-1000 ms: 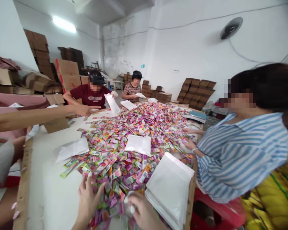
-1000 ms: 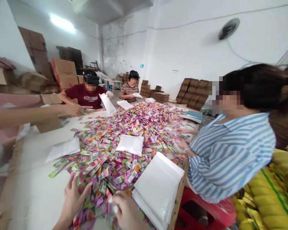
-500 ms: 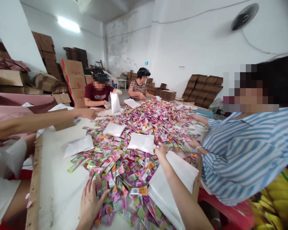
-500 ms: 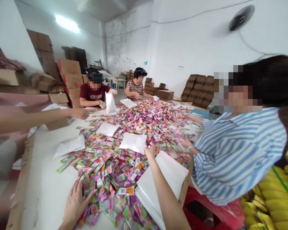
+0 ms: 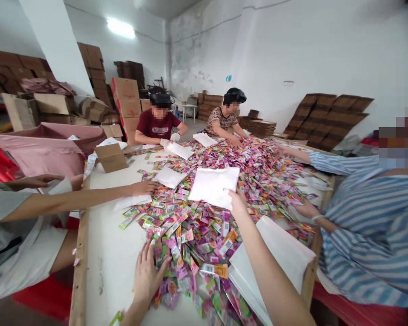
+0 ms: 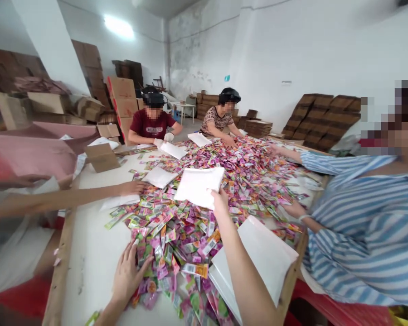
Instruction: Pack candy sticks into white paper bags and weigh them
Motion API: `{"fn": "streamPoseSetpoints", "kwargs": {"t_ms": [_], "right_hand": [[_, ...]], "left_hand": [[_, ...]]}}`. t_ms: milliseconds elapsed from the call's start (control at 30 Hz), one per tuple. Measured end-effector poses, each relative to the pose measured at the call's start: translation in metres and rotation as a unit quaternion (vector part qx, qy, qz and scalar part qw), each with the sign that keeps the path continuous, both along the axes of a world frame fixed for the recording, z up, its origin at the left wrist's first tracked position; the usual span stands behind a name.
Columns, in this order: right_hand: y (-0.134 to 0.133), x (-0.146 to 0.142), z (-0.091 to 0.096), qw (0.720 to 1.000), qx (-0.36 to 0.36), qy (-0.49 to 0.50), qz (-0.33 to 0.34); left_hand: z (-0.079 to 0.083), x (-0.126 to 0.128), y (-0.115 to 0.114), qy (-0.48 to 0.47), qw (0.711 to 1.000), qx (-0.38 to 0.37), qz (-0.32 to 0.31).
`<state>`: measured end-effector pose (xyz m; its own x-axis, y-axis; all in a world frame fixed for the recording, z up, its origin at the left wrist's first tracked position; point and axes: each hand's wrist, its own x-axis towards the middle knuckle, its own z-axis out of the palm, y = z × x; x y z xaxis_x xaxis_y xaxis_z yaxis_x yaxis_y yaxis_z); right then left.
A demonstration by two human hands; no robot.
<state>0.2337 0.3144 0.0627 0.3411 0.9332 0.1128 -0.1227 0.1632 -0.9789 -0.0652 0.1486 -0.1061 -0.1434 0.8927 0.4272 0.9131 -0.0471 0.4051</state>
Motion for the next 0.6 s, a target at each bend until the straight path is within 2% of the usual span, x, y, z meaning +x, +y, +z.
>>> {"fn": "streamPoseSetpoints", "kwargs": {"t_ms": [67,133,200,233,267,300,400,433,467,500,600], "right_hand": [[0.015,-0.025,0.021,0.999,0.015,0.011,0.039],[0.029,-0.053,0.033,0.996,0.02,0.0,0.086],[0.032,-0.08,0.031,0.986,0.02,-0.095,0.134],[0.028,-0.093,0.024,0.97,0.027,-0.176,0.165],[0.021,-0.105,0.012,0.941,0.043,-0.268,0.201],[0.012,-0.117,-0.002,0.899,0.067,-0.361,0.238],[-0.021,-0.142,-0.049,0.743,0.121,-0.579,0.314],[-0.03,-0.146,-0.061,0.703,0.122,-0.622,0.321],[-0.037,-0.148,-0.071,0.676,0.115,-0.653,0.322],[-0.042,-0.149,-0.078,0.66,0.105,-0.67,0.321],[-0.05,-0.139,-0.084,0.649,0.084,-0.688,0.314]], "left_hand": [[0.0,-0.001,0.0,0.003,1.0,0.003,-0.002],[0.0,-0.002,0.001,0.0,1.0,0.003,-0.005],[0.0,-0.003,0.001,-0.006,1.0,-0.001,-0.006],[0.001,-0.003,0.001,-0.011,1.0,-0.004,-0.005],[0.002,-0.003,0.001,-0.018,1.0,-0.007,-0.004],[0.003,-0.002,0.0,-0.025,1.0,-0.01,-0.002],[0.006,-0.001,-0.002,-0.043,0.999,-0.019,0.006],[0.007,0.0,-0.002,-0.045,0.999,-0.022,0.01],[0.007,0.0,-0.003,-0.046,0.999,-0.025,0.014],[0.008,0.001,-0.003,-0.044,0.998,-0.028,0.018],[0.009,0.001,-0.004,-0.037,0.998,-0.036,0.018]]}}
